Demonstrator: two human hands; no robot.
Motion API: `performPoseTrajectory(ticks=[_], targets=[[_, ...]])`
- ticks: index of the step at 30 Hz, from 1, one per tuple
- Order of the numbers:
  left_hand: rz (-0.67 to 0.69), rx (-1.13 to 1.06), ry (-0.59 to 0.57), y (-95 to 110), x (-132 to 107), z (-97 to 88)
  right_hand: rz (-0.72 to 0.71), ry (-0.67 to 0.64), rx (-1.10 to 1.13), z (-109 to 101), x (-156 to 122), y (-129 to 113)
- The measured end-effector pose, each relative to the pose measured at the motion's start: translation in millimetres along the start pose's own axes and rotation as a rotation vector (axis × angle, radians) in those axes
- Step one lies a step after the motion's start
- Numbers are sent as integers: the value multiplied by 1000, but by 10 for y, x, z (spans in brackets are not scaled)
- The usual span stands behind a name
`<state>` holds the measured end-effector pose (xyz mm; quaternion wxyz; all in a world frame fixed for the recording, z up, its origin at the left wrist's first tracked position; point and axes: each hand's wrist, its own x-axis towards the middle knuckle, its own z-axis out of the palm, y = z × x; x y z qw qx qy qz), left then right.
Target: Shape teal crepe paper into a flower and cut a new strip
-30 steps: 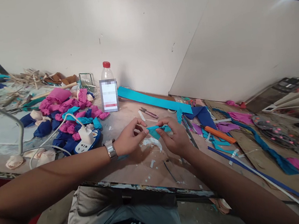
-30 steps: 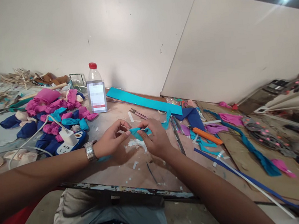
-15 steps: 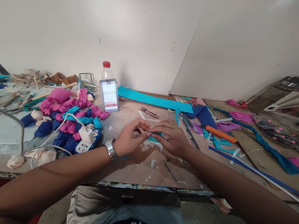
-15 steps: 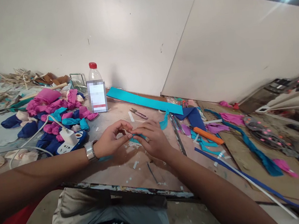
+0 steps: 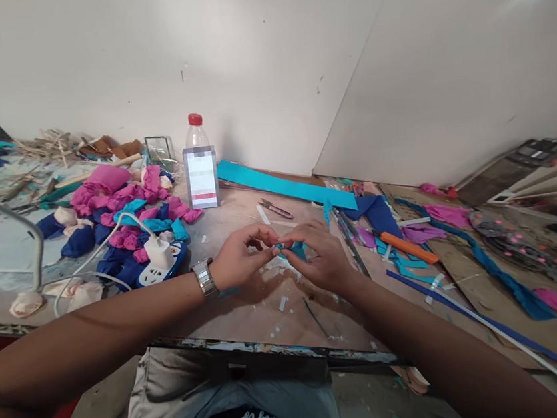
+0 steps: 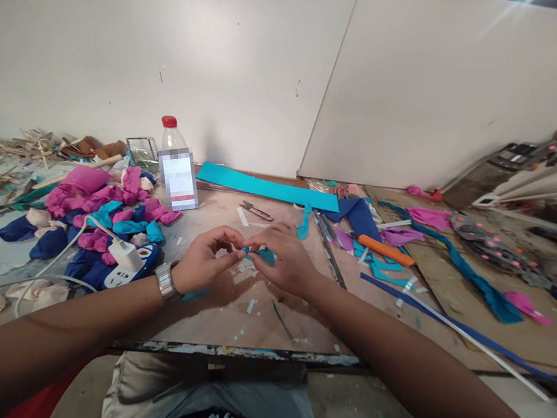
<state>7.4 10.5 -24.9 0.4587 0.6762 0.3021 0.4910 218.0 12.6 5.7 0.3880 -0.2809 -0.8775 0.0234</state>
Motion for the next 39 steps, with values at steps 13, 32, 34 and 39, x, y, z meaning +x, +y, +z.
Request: performPoseTrajectory(ticks=[13,32,34,39], targets=[[-32,-90,-9,-35,8,-1,20,-22,36,3,-12,-6],[-51,-115,35,21,22,-6,35,18,31,-20,2,23],[-56,-140,33,17,23,-3,45,18,27,-26,5,20],[-62,-170,25,-4,18,4,44,28,18,-38,12,4]])
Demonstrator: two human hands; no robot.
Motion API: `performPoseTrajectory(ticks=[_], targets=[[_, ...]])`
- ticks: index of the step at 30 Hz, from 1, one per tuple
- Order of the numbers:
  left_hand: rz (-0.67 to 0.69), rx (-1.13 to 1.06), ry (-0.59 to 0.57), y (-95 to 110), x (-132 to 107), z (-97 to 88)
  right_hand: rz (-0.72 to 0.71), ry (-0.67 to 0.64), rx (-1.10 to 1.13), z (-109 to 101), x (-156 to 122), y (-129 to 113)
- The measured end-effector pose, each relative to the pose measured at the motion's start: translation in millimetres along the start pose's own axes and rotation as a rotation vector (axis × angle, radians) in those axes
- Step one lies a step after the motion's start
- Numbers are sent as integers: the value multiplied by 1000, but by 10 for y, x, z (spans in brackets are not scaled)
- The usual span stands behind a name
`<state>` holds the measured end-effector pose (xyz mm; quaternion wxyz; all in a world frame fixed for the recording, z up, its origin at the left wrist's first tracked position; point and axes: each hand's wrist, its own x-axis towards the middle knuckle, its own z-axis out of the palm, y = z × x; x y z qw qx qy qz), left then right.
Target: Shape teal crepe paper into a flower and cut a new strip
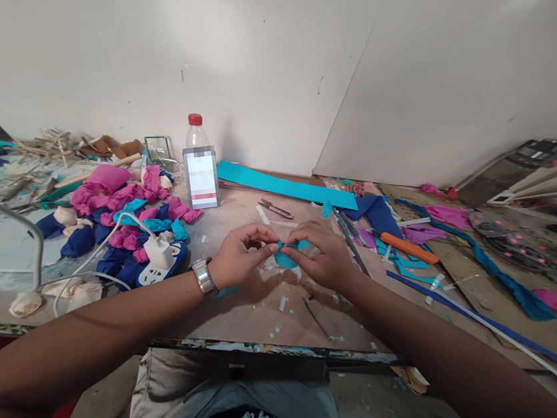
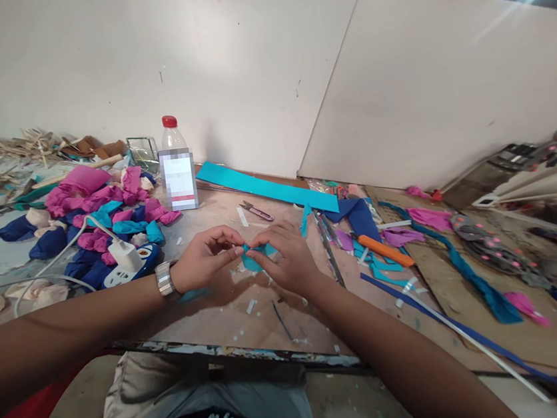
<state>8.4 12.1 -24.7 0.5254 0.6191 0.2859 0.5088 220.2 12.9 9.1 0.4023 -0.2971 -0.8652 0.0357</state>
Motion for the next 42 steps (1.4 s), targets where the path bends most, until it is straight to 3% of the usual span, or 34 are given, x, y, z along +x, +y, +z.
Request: performPoseTrajectory(ticks=[13,21,30,36,42], targets=[[22,93,-32,20,-13,-20,14,3,5,33,-21,35],[29,142,21,7,-11,-13,46,-35,12,34,-24,25],[68,241,-31,57,-29,-20,49,-27,14,42,-25,32],[24,150,-22,17,-12,-14,53,-78,19,42,-18,37],[24,28,8,5,1,7,28,-44,35,34,-16,36]])
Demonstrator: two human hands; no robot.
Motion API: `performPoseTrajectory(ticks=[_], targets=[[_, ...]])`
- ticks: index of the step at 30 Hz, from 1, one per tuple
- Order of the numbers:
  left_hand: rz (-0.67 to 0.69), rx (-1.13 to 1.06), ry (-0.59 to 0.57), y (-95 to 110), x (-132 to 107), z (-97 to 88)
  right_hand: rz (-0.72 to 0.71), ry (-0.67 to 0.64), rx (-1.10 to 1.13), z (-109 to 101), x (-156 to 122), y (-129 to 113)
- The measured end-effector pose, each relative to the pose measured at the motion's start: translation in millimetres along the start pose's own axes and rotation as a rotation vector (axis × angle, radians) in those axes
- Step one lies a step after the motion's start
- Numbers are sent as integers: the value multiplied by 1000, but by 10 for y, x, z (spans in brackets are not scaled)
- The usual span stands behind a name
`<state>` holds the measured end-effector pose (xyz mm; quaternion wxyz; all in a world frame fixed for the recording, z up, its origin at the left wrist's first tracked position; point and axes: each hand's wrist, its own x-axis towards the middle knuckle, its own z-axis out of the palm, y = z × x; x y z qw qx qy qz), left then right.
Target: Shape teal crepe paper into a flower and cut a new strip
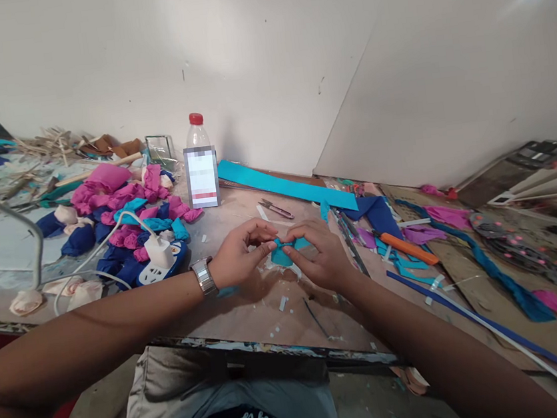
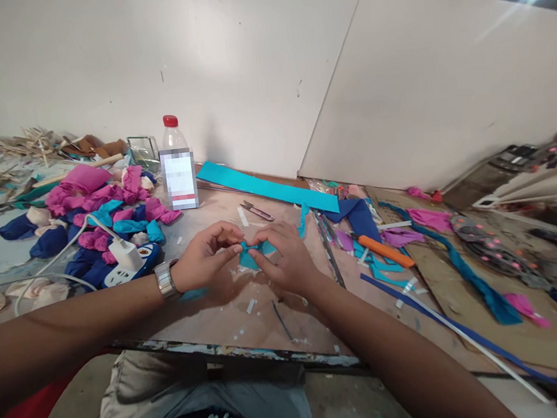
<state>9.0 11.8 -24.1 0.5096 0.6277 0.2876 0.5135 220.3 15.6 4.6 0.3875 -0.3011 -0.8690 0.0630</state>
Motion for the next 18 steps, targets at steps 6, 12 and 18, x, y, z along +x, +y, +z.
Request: performPoseTrajectory(ticks=[6,12,18], targets=[[16,38,-46,1,-28,1,22,17,-17,4,-8,-2],[26,92,-39,-12,-30,-4,0,19,12,36,-13,-1],[15,111,-17,-19,-25,0,25,-1,2,19,-7,-6]])
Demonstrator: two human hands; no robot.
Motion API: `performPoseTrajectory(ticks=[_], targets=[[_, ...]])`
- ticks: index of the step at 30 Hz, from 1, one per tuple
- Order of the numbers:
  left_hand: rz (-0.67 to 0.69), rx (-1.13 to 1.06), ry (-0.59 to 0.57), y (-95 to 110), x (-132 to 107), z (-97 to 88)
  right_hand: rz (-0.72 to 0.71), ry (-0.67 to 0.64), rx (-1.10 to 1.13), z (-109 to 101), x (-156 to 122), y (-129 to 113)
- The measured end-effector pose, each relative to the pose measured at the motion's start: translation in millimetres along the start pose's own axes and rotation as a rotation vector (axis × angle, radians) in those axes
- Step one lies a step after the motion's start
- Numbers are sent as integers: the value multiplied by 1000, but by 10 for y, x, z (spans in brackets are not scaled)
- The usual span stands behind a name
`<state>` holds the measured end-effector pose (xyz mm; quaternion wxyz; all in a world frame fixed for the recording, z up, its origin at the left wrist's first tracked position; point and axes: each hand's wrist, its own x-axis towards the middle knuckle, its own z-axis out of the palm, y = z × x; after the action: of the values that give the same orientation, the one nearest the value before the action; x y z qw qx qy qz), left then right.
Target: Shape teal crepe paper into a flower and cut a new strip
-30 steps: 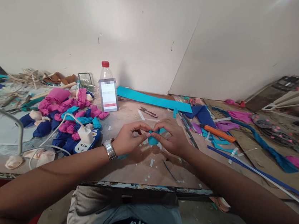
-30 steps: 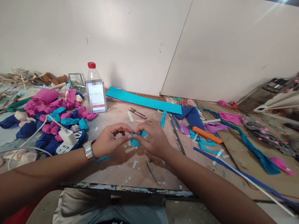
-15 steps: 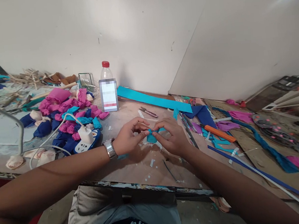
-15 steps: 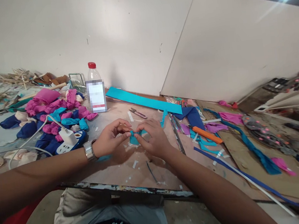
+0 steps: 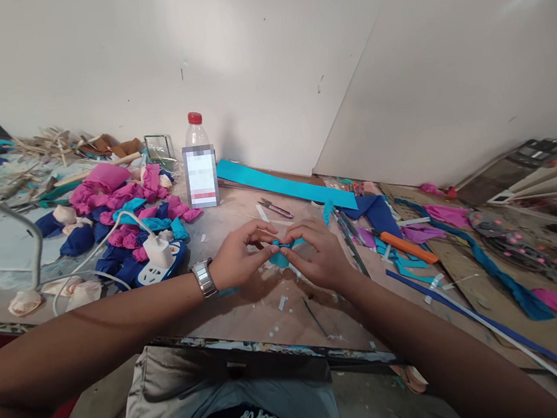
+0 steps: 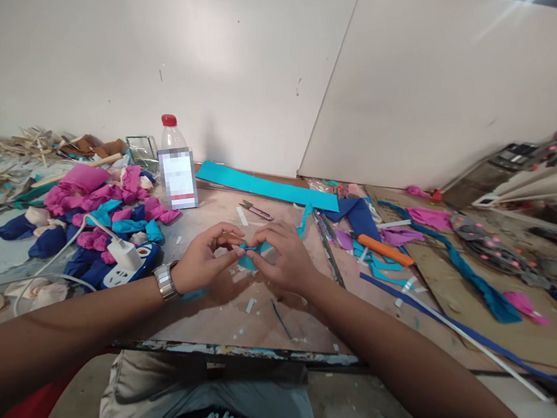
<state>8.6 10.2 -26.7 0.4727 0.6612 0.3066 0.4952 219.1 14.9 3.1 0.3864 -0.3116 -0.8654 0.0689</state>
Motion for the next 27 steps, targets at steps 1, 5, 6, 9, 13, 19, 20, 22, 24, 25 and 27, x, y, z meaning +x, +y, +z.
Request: performPoseTrajectory(ticks=[1,5,6,9,13,19,20,22,24,25,27], targets=[[2,-10,1,-1,1,0,-4,1,1,-7,1,-1],[11,-33,2,-7,1,-3,-14,11,-3,-22,3,13],[7,-37,-3,-8,0,-4,-11,7,-5,-21,3,20],[-9,-36,-17,-5,-8,-5,-1,-3,-15,-12,1,38],[-9,-31,-36,1,-19,-10,-6,6,-35,-5,-3,48],[-9,-76,-74,-8,-20,-5,-31,26,-43,-1,3,48],[-12,-83,-81,-6,-20,-2,-37,26,-44,-1,5,45],[-20,-97,-94,-2,-19,5,-61,13,-53,-1,7,36],[-28,-122,-102,-1,-20,11,-94,-20,-62,-1,8,27],[-34,-138,-109,-2,-21,13,-109,-36,-64,0,8,24],[-48,-170,-124,-4,-22,14,-127,-53,-57,3,6,21]])
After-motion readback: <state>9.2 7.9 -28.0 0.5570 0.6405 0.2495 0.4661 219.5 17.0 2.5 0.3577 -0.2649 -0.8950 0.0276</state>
